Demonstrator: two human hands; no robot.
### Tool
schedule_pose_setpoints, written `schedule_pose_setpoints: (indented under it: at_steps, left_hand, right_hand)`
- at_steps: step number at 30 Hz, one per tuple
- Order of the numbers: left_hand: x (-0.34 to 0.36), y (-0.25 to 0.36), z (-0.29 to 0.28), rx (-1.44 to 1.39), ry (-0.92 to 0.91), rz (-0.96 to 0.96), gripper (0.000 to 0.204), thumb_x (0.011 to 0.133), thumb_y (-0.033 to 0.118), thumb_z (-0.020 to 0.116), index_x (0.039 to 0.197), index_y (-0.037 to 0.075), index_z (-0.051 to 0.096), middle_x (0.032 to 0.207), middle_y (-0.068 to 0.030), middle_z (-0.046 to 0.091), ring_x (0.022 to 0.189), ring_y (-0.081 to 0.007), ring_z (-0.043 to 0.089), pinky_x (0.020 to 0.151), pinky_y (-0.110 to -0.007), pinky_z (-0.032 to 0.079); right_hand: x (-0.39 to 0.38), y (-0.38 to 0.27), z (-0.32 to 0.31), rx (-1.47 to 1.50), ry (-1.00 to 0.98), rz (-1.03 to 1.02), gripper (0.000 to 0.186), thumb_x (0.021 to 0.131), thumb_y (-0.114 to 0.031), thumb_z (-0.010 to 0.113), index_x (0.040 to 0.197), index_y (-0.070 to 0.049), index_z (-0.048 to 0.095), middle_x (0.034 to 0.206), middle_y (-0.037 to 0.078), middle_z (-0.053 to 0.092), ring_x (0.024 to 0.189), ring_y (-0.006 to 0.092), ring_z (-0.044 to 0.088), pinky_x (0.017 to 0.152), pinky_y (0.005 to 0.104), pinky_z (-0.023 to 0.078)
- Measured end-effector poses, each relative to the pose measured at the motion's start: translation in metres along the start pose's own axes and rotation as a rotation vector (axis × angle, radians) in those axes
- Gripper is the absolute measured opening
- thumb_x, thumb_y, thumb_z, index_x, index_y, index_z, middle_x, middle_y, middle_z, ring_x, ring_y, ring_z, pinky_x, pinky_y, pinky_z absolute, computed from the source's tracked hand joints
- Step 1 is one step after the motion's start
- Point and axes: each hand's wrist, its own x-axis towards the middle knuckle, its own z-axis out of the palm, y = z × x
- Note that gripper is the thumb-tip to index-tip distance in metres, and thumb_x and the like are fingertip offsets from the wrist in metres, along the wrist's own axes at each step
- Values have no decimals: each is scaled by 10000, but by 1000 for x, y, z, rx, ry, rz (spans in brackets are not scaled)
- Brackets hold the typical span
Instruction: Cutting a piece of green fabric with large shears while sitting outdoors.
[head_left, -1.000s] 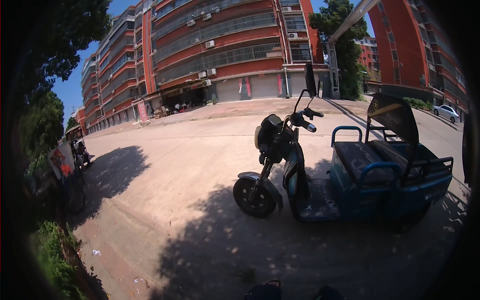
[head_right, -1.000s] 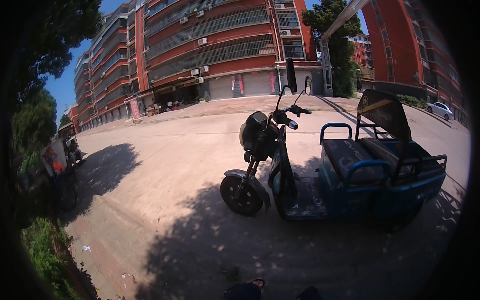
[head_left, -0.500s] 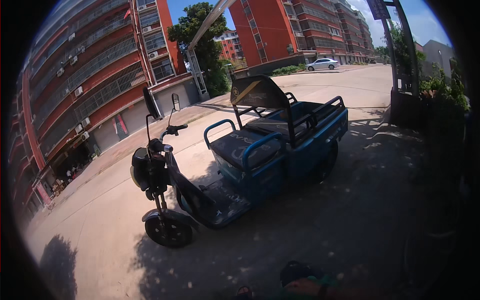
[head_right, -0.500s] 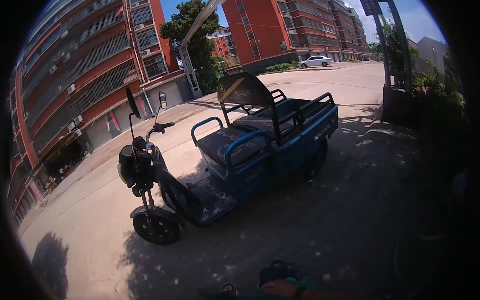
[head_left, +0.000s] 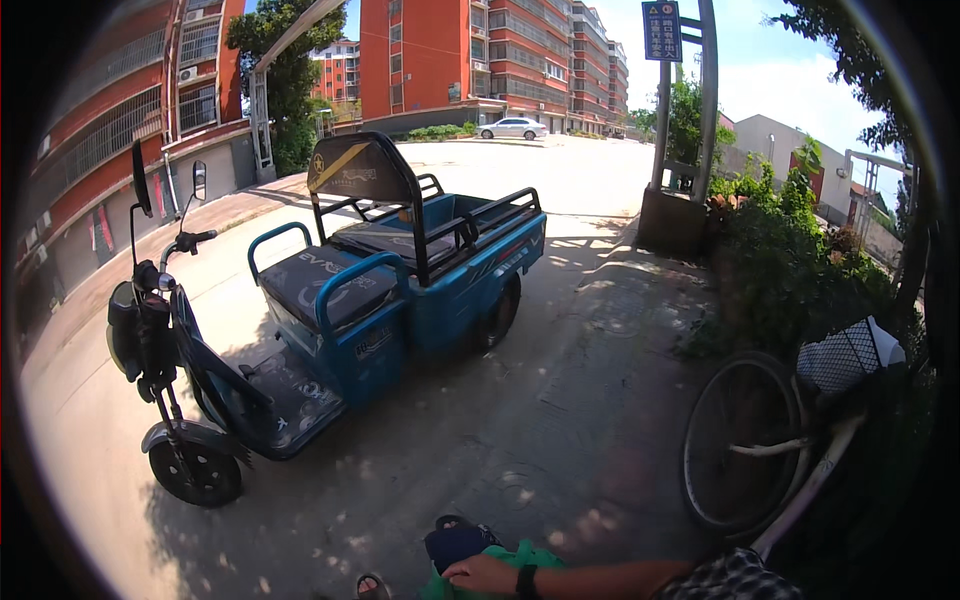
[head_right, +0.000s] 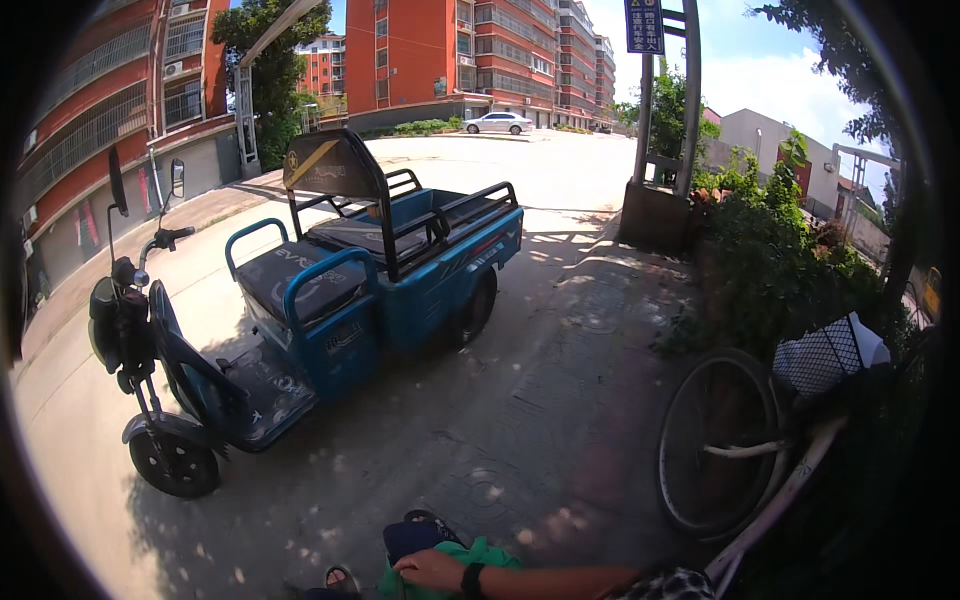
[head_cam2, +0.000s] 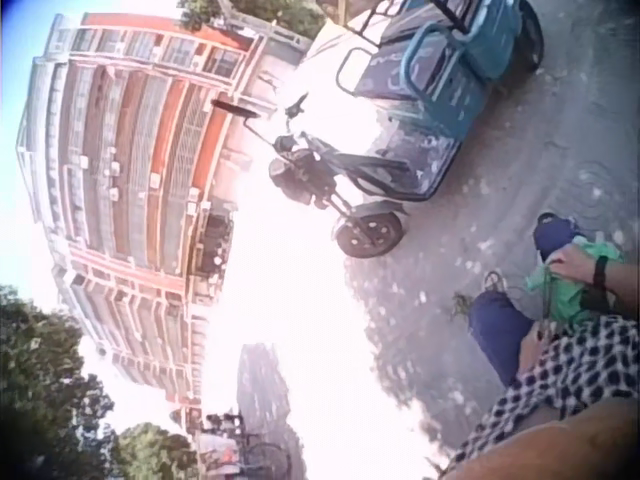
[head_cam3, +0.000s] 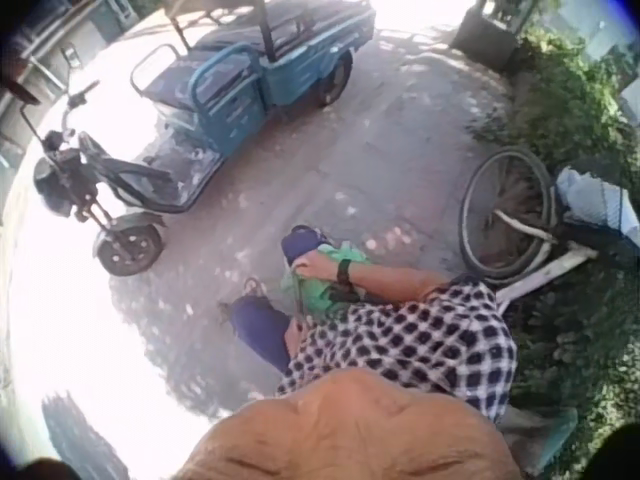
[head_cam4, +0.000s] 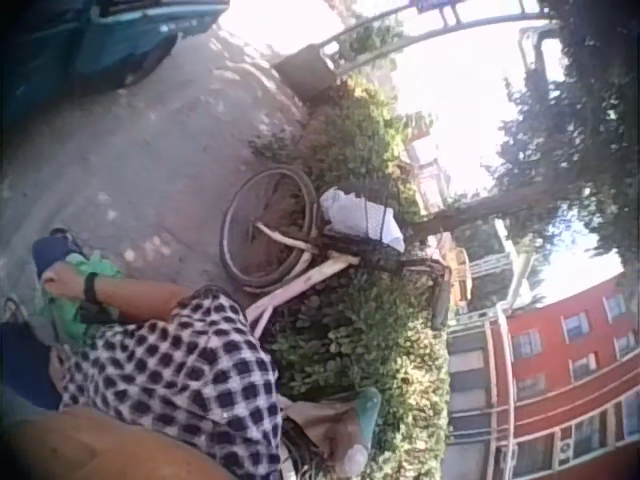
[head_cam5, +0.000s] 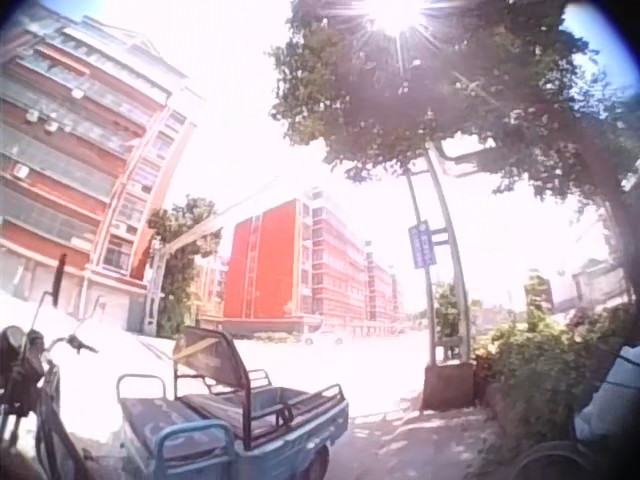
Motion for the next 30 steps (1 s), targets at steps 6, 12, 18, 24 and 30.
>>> schedule_pose_setpoints:
  at_steps: [6,12,18,24,30]
  left_hand:
    - [38,-1,2,-358,122,70,326,877,301,643,803,-6,564,650,-46,523,633,-80,438,567,-275,392]
    - [58,-16,11,-126,33,201,263,793,262,700,839,35,575,681,-143,592,599,-292,592,556,-361,446]
    - [49,-32,17,-160,40,219,260,785,252,690,877,36,578,710,-156,604,647,-327,608,577,-387,460]
    - [47,-25,11,-167,70,179,184,768,120,667,859,10,550,675,-175,573,599,-317,582,564,-362,444]
    - [56,-29,10,-309,87,145,250,788,208,698,835,13,548,652,-167,555,572,-310,552,540,-367,424]
  right_hand:
    - [4,5,-8,280,6,197,310,885,-178,568,1116,23,617,941,77,686,822,120,619,738,271,485]
    - [-12,21,-13,588,102,453,167,887,-105,616,998,17,637,878,57,663,747,89,614,654,230,511]
    - [-12,28,-6,684,161,485,147,882,-108,624,962,13,648,839,35,660,717,70,599,622,220,491]
    - [-21,30,1,556,233,369,131,880,-99,629,950,9,649,825,5,647,704,41,571,628,197,464]
    - [-19,38,7,515,283,308,126,886,-102,623,952,1,652,810,-32,619,695,14,523,619,180,429]
